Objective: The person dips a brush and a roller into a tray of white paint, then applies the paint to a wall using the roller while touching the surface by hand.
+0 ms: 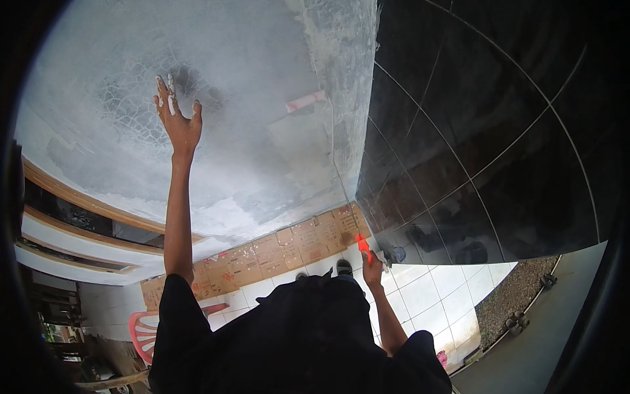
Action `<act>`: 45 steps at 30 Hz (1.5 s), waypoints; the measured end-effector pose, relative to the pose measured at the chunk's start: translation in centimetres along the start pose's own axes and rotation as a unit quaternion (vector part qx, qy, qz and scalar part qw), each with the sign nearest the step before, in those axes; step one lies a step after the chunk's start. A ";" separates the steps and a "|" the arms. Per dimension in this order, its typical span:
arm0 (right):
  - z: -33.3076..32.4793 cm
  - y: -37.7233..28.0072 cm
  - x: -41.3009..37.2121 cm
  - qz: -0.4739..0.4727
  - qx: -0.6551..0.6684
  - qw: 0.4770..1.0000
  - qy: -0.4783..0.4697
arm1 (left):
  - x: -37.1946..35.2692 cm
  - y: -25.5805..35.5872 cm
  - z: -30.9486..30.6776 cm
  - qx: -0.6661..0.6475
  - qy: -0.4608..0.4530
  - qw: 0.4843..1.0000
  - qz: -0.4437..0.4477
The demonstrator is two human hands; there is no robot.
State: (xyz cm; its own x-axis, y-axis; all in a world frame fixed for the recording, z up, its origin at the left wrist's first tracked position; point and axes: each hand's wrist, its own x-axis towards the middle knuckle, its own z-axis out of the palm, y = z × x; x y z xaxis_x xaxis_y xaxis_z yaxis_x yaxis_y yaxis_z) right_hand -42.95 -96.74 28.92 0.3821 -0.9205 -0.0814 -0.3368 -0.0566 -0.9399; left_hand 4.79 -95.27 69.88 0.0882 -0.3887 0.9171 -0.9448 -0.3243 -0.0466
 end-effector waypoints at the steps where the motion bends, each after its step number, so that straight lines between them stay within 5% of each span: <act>1: -0.3 0.5 -0.4 0.000 -0.030 1.000 0.008 | -0.2 0.0 0.0 0.001 0.001 1.000 0.001; 10: -1.3 -5.0 5.3 -0.100 -0.097 0.988 0.070 | -1.3 1.2 0.8 0.017 -0.002 1.000 -0.016; 15: -2.0 -12.1 8.6 -0.084 -0.043 0.996 -0.007 | -2.8 2.3 1.4 0.019 -0.014 0.999 -0.036; 23: -2.1 -1.6 2.2 -0.033 -0.139 0.988 -0.060 | -6.2 3.3 2.5 0.019 -0.026 0.999 -0.039; 29: -3.5 7.9 -1.7 0.011 -0.192 0.981 -0.016 | -8.4 4.7 2.8 0.019 -0.084 0.993 -0.082; 38: -5.7 3.6 0.1 0.020 -0.144 0.989 0.000 | -11.6 6.7 4.1 -0.007 -0.121 0.986 -0.114; 40: -5.4 2.5 1.3 -0.078 -0.096 0.992 0.021 | -12.1 7.1 4.7 -0.009 -0.135 0.983 -0.125; 45: -2.7 -2.7 6.3 -0.100 -0.119 0.988 -0.024 | -12.8 7.1 5.8 -0.013 -0.142 0.980 -0.141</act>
State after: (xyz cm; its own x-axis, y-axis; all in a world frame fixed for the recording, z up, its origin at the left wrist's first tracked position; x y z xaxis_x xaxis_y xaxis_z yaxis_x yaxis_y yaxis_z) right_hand -42.01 -103.42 31.82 0.5002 -0.8626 0.0758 -0.4416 -0.3294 -0.8345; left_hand -1.23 -97.59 55.55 0.4279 -0.5118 0.7450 -0.8776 -0.4325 0.2069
